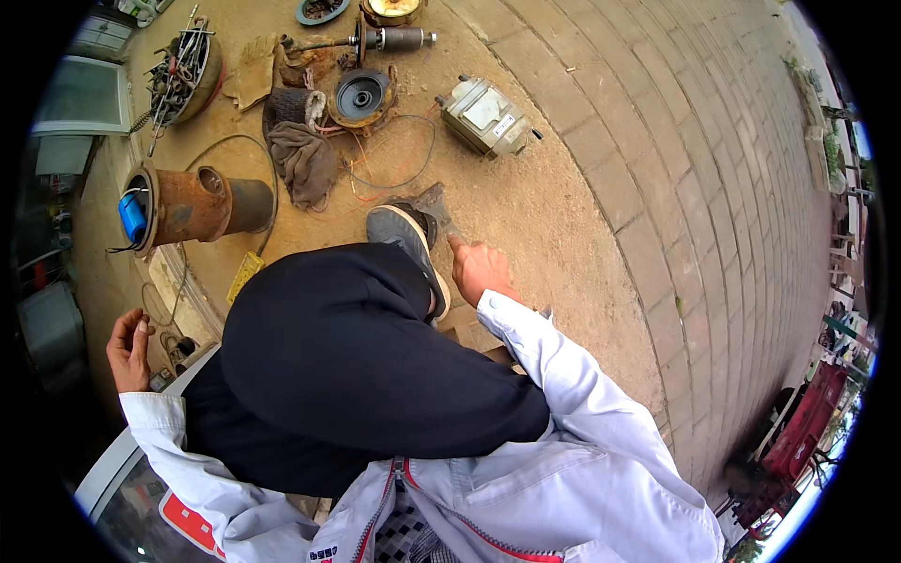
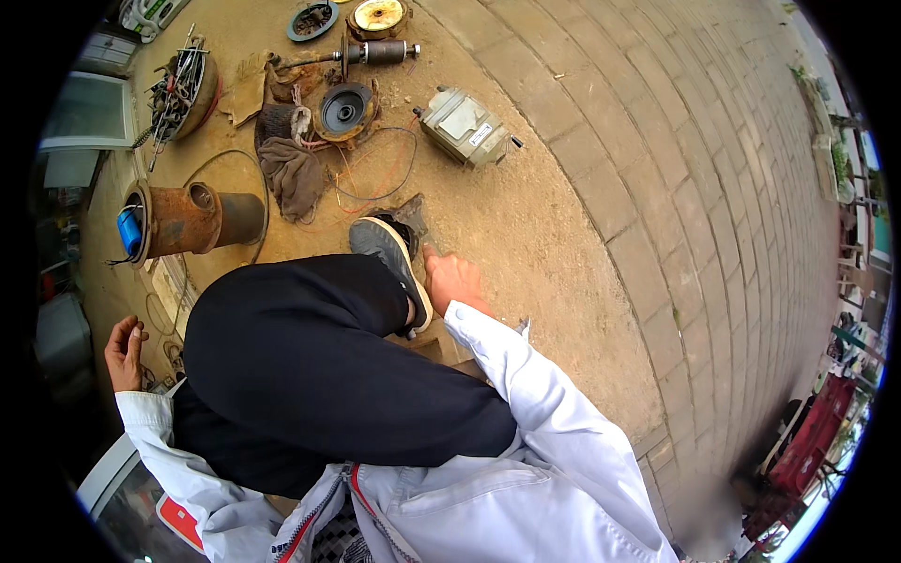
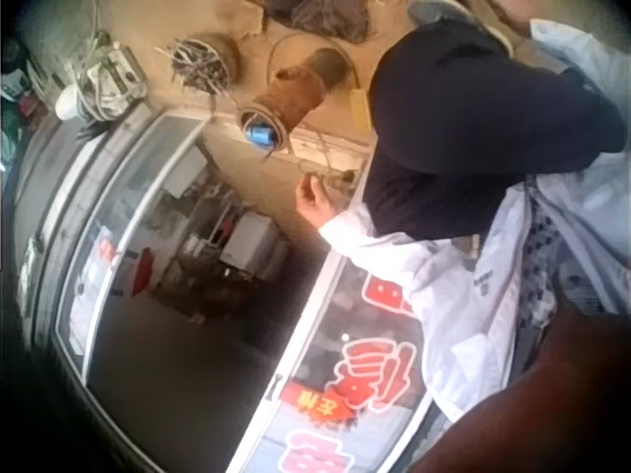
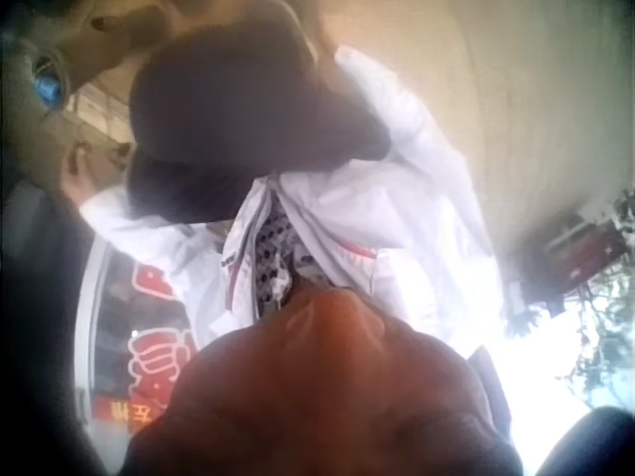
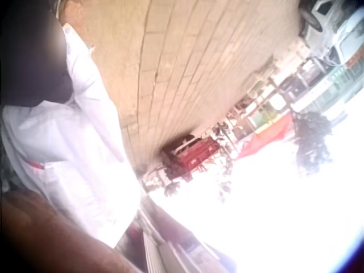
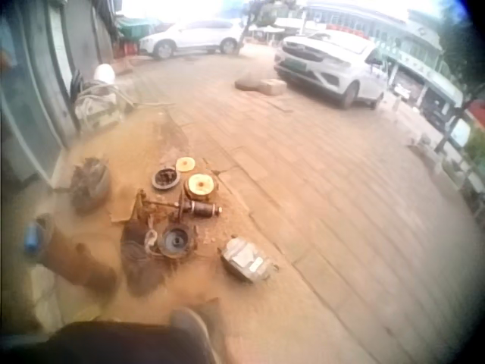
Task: The person sits on the ground and handles a blue cylindrical object, then uses a wrench to scrape and clean a circular metal part. The person moves a cloth aside and continues scraping the metal part with the wrench.
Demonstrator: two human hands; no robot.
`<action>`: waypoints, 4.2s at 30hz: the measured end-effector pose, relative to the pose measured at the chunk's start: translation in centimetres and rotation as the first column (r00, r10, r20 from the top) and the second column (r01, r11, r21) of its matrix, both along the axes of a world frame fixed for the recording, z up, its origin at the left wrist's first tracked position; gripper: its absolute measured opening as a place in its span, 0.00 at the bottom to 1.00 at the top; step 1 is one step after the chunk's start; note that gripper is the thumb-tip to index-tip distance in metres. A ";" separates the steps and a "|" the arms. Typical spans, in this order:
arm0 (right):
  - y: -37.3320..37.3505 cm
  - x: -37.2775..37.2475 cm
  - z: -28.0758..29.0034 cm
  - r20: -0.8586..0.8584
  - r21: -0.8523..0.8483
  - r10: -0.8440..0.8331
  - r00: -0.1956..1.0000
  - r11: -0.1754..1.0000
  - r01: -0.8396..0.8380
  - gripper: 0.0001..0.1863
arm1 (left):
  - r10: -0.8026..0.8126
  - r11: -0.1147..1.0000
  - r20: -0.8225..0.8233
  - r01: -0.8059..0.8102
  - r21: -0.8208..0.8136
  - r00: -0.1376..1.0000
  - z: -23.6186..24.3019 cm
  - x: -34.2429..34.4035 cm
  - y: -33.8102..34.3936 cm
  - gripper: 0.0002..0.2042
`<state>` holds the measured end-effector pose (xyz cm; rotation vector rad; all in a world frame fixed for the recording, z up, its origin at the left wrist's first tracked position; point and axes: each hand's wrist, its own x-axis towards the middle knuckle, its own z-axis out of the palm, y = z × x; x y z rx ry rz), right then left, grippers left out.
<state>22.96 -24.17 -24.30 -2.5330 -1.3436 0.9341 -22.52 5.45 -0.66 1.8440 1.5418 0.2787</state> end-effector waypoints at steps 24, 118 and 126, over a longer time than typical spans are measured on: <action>-2.3 -0.1 0.2 0.029 -0.075 -0.001 1.000 0.997 0.003 0.23 | -0.022 0.999 -0.004 0.022 0.035 1.000 -0.5 0.7 0.1 0.16; -3.2 0.0 -0.4 0.041 -0.051 0.062 0.997 0.997 -0.060 0.20 | -0.003 0.998 -0.029 0.005 0.066 1.000 -0.3 2.1 -0.1 0.20; 0.3 1.0 -0.2 -0.041 -0.072 0.081 0.996 0.994 -0.084 0.22 | 0.035 0.993 -0.064 -0.027 0.115 0.997 0.5 3.2 -1.5 0.19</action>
